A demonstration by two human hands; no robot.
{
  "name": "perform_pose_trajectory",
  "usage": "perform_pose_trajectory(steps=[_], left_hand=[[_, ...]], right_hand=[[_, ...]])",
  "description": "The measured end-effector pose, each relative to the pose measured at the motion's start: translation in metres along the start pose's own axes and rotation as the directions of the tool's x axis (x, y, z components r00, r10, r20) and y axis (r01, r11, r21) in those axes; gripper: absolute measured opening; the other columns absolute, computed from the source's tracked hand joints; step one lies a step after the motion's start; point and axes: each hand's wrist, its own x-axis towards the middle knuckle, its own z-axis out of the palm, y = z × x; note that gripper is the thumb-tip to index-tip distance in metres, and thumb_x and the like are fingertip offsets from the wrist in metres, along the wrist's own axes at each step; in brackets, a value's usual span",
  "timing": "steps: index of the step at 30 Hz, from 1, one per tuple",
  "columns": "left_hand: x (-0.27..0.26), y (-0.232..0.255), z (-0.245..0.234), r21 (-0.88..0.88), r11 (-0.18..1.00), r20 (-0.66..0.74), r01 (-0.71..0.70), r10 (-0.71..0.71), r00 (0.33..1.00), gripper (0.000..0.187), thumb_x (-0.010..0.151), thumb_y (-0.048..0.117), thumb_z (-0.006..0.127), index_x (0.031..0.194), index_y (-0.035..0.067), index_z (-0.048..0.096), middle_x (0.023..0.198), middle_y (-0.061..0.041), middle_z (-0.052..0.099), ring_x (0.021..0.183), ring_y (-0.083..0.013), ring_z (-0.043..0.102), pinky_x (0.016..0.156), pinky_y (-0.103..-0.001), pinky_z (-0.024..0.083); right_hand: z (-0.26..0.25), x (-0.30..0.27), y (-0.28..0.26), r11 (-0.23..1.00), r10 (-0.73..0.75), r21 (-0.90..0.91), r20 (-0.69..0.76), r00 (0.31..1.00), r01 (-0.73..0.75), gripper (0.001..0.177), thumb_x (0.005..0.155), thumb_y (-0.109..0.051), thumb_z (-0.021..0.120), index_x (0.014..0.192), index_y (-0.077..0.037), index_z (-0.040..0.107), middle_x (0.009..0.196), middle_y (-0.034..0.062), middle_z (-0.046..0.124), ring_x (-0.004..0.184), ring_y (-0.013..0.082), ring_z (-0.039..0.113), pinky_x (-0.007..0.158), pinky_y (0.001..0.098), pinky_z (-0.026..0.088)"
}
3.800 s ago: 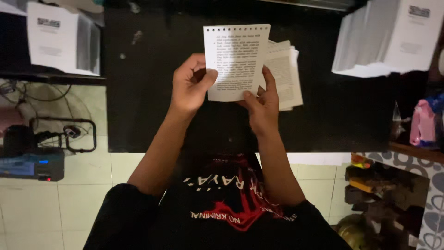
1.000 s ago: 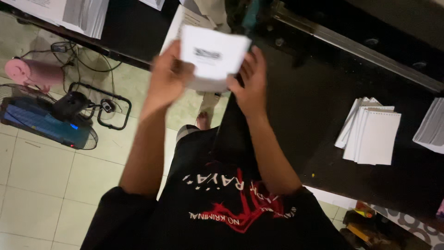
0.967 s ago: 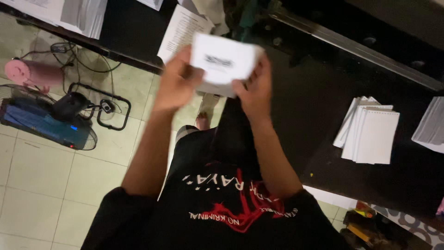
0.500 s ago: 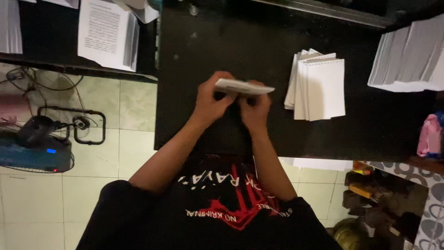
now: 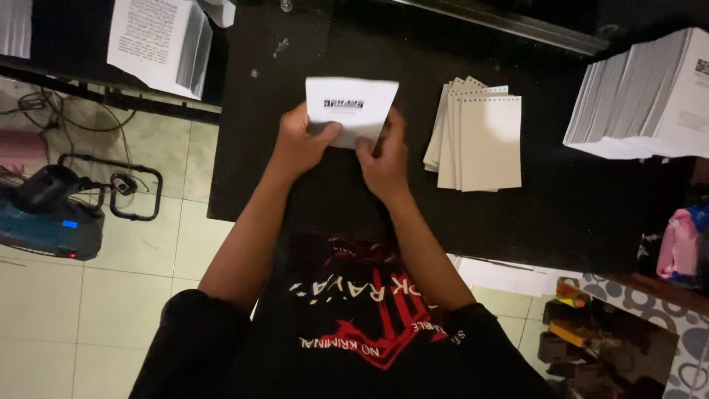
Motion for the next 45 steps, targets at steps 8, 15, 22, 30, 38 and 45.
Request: perform_pose_trajectory(steps=[8, 15, 22, 30, 38, 45], left_hand=[[0.024, 0.021, 0.011, -0.352, 0.892, 0.127, 0.282, -0.253, 0.959, 0.008, 0.082, 0.0, 0.07, 0.085, 0.005, 0.064, 0.076, 0.002, 0.059, 0.069, -0.0103, 0.053, 0.066, -0.026, 0.044], [0.048, -0.034, 0.006, 0.018, 0.903, 0.072, 0.429, -0.429, 0.9, 0.045, 0.08, 0.029, 0.08, 0.109, -0.002, 0.064, 0.096, -0.025, 0.067, 0.096, -0.039, 0.067, 0.077, -0.047, 0.052], [0.049, -0.058, -0.041, 0.153, 0.969, -0.264, 0.193, -0.149, 0.953, 0.03, 0.086, 0.019, 0.08, 0.098, 0.001, 0.06, 0.085, -0.02, 0.067, 0.078, -0.0374, 0.07, 0.064, -0.044, 0.057], [0.047, -0.045, -0.043, 0.274, 0.958, -0.129, 0.081, -0.047, 0.991, 0.028, 0.086, 0.017, 0.079, 0.098, 0.004, 0.056, 0.087, -0.017, 0.064, 0.073, -0.0366, 0.066, 0.06, -0.044, 0.053], [0.046, -0.045, -0.046, 0.397, 0.914, 0.032, 0.079, -0.1, 0.994, 0.031, 0.091, 0.032, 0.072, 0.102, 0.009, 0.055, 0.088, -0.006, 0.053, 0.073, -0.0208, 0.052, 0.064, -0.039, 0.042], [0.043, -0.051, -0.044, 0.425, 0.902, 0.032, 0.069, -0.091, 0.995, 0.034, 0.091, 0.04, 0.068, 0.103, 0.01, 0.057, 0.089, -0.006, 0.053, 0.075, -0.023, 0.052, 0.064, -0.041, 0.041]], right_hand=[[-0.022, -0.002, -0.002, 0.979, 0.141, 0.146, 0.014, 0.99, -0.141, 0.056, 0.098, -0.009, 0.057, 0.147, -0.007, 0.03, 0.124, 0.0236, 0.059, 0.101, 0.03, 0.064, 0.077, 0.0403, 0.06], [-0.011, 0.03, 0.005, 0.834, 0.376, 0.448, -0.033, 0.926, -0.323, 0.056, 0.096, -0.001, 0.053, 0.148, -0.004, 0.033, 0.129, 0.0234, 0.055, 0.099, 0.0253, 0.063, 0.081, 0.0353, 0.062], [0.002, 0.087, 0.041, 0.829, 0.418, 0.449, -0.1, 0.903, -0.334, 0.057, 0.092, 0.006, 0.057, 0.145, 0.002, 0.035, 0.128, 0.0355, 0.053, 0.109, 0.0438, 0.062, 0.083, 0.0509, 0.064], [0.005, 0.133, 0.041, 0.888, 0.422, 0.259, -0.131, 0.897, -0.381, 0.053, 0.091, 0.008, 0.06, 0.141, 0.001, 0.043, 0.125, 0.0324, 0.055, 0.107, 0.0447, 0.064, 0.079, 0.0524, 0.065], [0.007, 0.141, 0.044, 0.857, 0.472, 0.296, -0.123, 0.873, -0.422, 0.052, 0.086, 0.002, 0.06, 0.136, -0.008, 0.049, 0.13, 0.015, 0.061, 0.119, 0.0259, 0.06, 0.081, 0.0378, 0.066], [0.008, 0.141, 0.031, 0.851, 0.485, 0.291, -0.116, 0.867, -0.437, 0.052, 0.087, 0.001, 0.059, 0.137, -0.005, 0.046, 0.127, 0.0187, 0.063, 0.117, 0.0301, 0.063, 0.08, 0.0382, 0.065]])
